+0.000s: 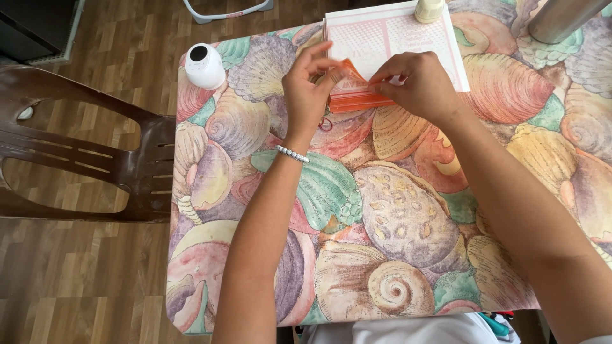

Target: Folding printed paper sheets into bags on a table at a natural pace.

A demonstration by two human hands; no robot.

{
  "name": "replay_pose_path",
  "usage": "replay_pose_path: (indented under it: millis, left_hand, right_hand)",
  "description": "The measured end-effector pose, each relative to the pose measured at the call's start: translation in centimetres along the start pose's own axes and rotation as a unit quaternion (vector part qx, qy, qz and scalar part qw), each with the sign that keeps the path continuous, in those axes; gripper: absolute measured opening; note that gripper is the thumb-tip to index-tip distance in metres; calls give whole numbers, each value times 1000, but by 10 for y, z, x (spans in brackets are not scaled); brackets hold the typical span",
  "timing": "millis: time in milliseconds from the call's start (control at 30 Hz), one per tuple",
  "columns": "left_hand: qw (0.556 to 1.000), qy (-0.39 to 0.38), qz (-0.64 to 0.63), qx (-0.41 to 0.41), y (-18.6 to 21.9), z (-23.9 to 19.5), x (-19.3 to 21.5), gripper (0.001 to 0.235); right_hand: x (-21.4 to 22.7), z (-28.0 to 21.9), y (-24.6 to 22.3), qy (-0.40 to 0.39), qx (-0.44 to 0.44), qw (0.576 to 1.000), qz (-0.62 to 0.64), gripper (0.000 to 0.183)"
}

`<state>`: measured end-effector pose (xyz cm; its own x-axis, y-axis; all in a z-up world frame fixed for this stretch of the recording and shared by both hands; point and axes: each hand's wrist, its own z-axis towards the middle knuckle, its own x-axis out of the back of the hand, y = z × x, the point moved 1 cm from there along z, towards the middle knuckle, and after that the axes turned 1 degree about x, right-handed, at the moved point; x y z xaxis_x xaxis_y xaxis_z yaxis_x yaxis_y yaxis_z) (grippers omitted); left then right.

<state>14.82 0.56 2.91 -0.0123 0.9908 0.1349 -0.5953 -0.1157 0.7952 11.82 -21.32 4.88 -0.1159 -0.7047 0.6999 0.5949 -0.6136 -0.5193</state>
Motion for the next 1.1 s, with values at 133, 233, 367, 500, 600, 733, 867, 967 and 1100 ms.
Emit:
replay_pose_path:
  millis: [133,233,367,500,600,733,867,967,1100]
  left_hand:
    - [989,140,20,41,2,10,11,45]
    - [921,113,-63,369,22,16,25,79]
    - [862,30,-162,480,3,16,31,56]
    - [894,-25,-146,422,-21,14,31,13]
    - [915,-33,-103,388,-25,12,29,9]
    - [944,-32,27,327,-2,14,37,11]
    - [946,-42,138,289,13,15,45,8]
    - [952,-56,86,288,30,-1,36,5]
    - [987,-40,1,159,32,-29,26,17]
  right_hand:
    - [-1,-2,-11,42,39,997,-58,4]
    - [1,-2,-37,26,137,989,-47,1]
    - [12,3,-55,-59,42,997,24,35]
    - [26,18,-4,92,70,973,-198,34]
    - [19,28,74,138,-81,937,-311,27]
    - [15,41,157,180,-105,967,-147,21]
    - [27,35,160,221,-20,946,-238,19]
    - [42,14,78,201,-72,968,-132,44]
    - [48,-28,5,81,-185,979,39,20]
